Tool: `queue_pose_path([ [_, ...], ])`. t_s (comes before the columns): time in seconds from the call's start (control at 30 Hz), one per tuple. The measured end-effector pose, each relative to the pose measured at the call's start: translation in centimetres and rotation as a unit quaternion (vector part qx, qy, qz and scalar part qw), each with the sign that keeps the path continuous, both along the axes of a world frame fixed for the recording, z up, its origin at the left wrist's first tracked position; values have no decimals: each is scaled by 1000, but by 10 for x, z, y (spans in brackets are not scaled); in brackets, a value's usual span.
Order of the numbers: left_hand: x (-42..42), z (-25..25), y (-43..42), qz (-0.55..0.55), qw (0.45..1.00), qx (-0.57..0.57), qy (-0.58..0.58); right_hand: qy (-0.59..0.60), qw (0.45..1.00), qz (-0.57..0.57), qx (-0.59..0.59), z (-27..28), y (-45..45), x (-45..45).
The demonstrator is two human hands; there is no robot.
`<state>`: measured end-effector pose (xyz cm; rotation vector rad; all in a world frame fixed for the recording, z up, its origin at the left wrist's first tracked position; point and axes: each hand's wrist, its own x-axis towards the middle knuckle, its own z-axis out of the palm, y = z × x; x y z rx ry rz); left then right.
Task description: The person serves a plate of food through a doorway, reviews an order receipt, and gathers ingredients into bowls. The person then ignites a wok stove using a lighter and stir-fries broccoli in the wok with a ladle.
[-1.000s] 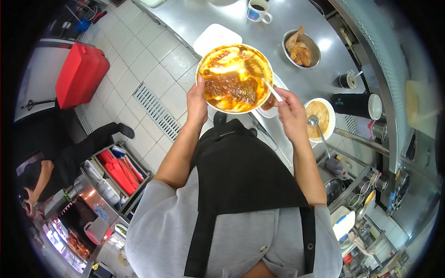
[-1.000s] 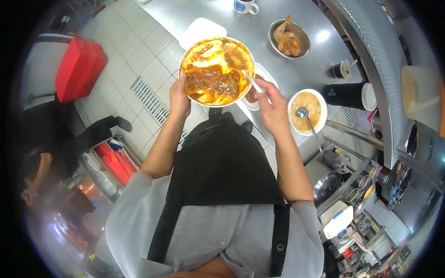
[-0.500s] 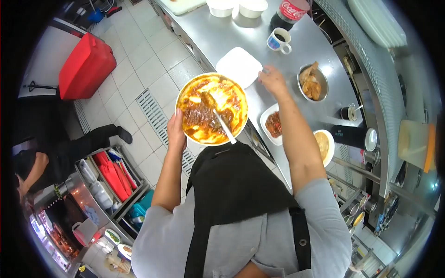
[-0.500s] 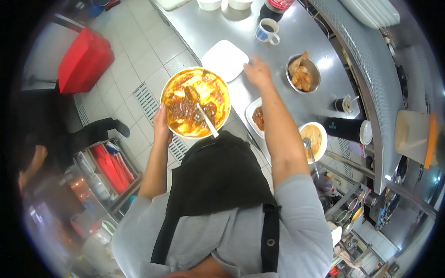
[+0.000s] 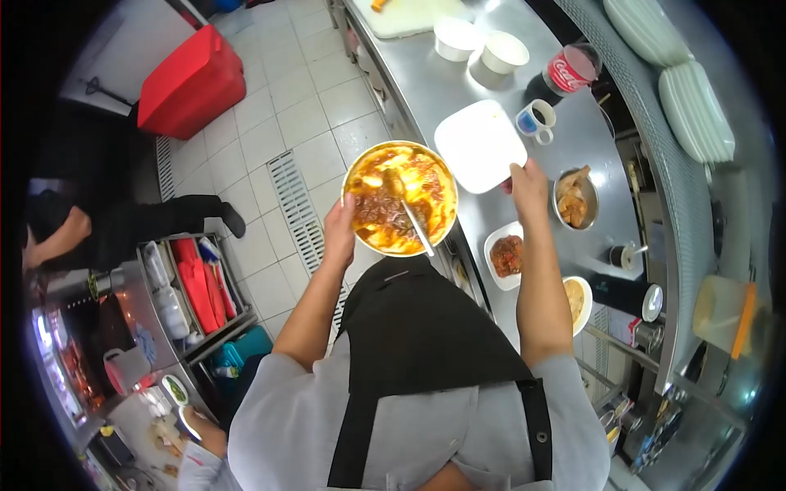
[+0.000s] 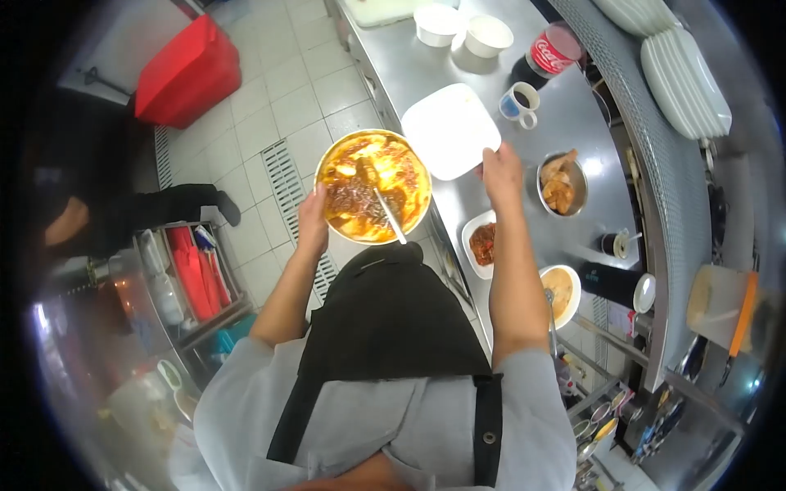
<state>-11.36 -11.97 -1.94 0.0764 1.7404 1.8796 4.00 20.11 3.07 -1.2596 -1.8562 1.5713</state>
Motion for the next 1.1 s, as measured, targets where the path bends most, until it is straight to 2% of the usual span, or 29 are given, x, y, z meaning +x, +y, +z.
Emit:
queue_pose_path([
  [0.07,11,2,13,8,998,59,-26,32,998,44,-27,10,-18,4],
  [0.1,19,0,15,25,998,58,-26,28,996,87,-26,10,-27,4],
  [0.17,17,2,24,-15,999,41,-29,41,987,155,-17,17,-36,-9],
  [0.23,23,11,28,17,998,51,-29,-43,974,223,-3,19,-49,-12],
  [0.27,28,12,28,30,996,77,-46,-38,970,238,-7,18,-55,-11],
  [0.33,32,23,21,39,998,34,-26,-17,972,233,15,29,-71,-19],
  [0.37,29,31,12,35,999,-7,-10,-44,965,243,85,44,-76,-23],
  [0.47,29,11,-10,126,989,45,-70,-6,962,270,41,51,-83,-31],
  [0.5,20,-19,-21,131,985,74,-83,15,959,282,24,51,-82,-37],
  [0.53,14,2,-29,150,981,62,-109,28,960,278,18,51,-82,-42],
  [0.63,-12,-21,-60,190,964,137,-126,70,963,259,-20,45,-89,-51],
  [0.73,-55,-26,-89,236,952,160,-111,99,959,249,-88,7,-100,-71],
  [0.8,-97,-15,-114,268,945,165,-83,111,947,278,-119,-14,-116,-102],
  [0.87,-135,-1,-135,287,946,140,-52,26,925,280,-255,-19,-144,-137],
  [0.9,-152,7,-148,290,949,116,-27,18,921,291,-257,-14,-161,-157],
  [0.97,-188,20,-164,309,945,110,-10,9,867,398,-300,-1,-199,-215],
  [1.0,-210,29,-172,316,943,104,10,16,864,405,-300,4,-217,-244],
  [1.07,-244,48,-184,330,937,108,30,45,821,450,-349,15,-245,-294],
  [1.1,-260,55,-192,330,937,112,39,72,801,495,-330,20,-256,-320],
])
